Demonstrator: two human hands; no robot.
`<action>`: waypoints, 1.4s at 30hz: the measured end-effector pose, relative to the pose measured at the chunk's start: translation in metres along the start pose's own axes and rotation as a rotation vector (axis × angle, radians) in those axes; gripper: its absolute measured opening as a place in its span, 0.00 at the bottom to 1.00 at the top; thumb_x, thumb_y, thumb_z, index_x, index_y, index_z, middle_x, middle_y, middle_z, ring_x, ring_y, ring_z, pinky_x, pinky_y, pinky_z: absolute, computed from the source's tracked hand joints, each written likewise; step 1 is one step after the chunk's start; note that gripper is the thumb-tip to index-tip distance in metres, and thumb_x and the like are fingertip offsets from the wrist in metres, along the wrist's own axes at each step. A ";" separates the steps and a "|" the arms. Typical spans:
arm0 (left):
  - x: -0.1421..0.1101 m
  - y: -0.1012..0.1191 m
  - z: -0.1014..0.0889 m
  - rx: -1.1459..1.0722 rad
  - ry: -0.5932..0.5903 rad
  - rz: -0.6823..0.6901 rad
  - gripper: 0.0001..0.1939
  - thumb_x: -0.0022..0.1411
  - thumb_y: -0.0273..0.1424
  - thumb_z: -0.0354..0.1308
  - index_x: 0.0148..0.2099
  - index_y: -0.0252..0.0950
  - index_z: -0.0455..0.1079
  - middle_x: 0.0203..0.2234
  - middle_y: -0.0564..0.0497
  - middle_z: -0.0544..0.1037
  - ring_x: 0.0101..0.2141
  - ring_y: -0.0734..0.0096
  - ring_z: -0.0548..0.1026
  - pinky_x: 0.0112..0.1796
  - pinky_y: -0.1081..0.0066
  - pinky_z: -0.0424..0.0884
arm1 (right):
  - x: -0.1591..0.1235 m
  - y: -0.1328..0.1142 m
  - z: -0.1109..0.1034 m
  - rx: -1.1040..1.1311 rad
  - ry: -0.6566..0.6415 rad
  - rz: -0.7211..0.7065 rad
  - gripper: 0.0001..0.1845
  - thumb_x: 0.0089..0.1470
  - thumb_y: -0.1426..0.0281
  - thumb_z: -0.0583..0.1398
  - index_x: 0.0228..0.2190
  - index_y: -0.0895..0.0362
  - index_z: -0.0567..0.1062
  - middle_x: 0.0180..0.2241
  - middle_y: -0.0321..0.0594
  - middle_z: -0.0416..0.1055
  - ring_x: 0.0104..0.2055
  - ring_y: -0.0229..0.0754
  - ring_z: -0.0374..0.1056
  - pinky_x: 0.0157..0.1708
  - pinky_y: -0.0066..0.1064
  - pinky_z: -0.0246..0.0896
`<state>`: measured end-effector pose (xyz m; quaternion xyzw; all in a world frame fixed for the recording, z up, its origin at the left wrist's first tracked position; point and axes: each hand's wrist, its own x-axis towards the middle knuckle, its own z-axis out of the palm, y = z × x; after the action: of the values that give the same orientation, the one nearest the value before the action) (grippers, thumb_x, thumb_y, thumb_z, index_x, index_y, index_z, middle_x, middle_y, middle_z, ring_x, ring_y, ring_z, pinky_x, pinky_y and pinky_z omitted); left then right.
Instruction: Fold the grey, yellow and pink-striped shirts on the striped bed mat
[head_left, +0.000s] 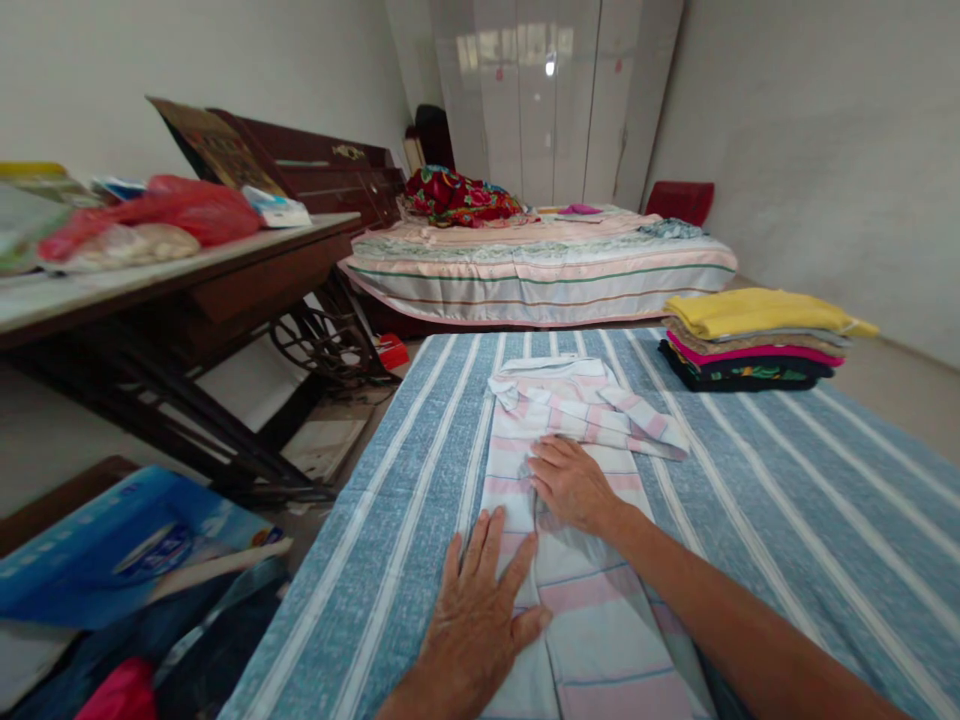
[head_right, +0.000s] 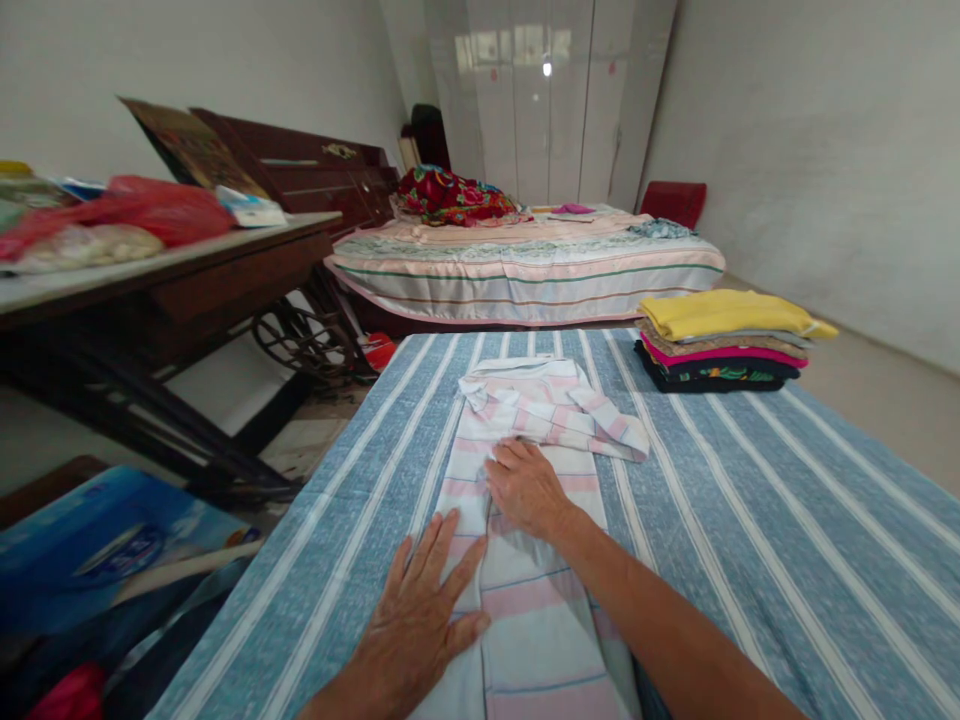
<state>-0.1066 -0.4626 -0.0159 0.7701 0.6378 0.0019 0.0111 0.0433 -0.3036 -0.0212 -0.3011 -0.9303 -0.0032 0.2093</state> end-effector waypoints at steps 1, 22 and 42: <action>-0.001 0.000 -0.003 -0.010 -0.003 0.004 0.31 0.58 0.46 0.54 0.63 0.51 0.54 0.64 0.42 0.50 0.62 0.47 0.49 0.55 0.43 0.53 | -0.001 -0.001 0.001 0.013 -0.001 -0.004 0.09 0.60 0.69 0.54 0.38 0.57 0.72 0.47 0.43 0.68 0.54 0.47 0.56 0.53 0.40 0.51; 0.176 -0.032 0.011 -0.082 0.178 -0.300 0.26 0.67 0.35 0.37 0.63 0.31 0.55 0.62 0.41 0.57 0.62 0.57 0.52 0.58 0.49 0.50 | 0.132 0.045 -0.001 -0.058 -0.174 0.208 0.13 0.56 0.72 0.54 0.43 0.56 0.73 0.44 0.46 0.71 0.47 0.46 0.65 0.47 0.34 0.58; 0.176 -0.029 0.021 -0.162 0.184 -0.322 0.27 0.67 0.39 0.35 0.64 0.34 0.54 0.63 0.42 0.54 0.63 0.56 0.48 0.58 0.45 0.47 | 0.190 0.084 0.028 -0.019 -0.287 0.288 0.16 0.56 0.70 0.55 0.47 0.52 0.71 0.38 0.37 0.75 0.41 0.40 0.70 0.39 0.27 0.60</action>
<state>-0.1023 -0.2846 -0.0396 0.6512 0.7489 0.1219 0.0149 -0.0591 -0.1245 0.0179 -0.4303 -0.8979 0.0608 0.0700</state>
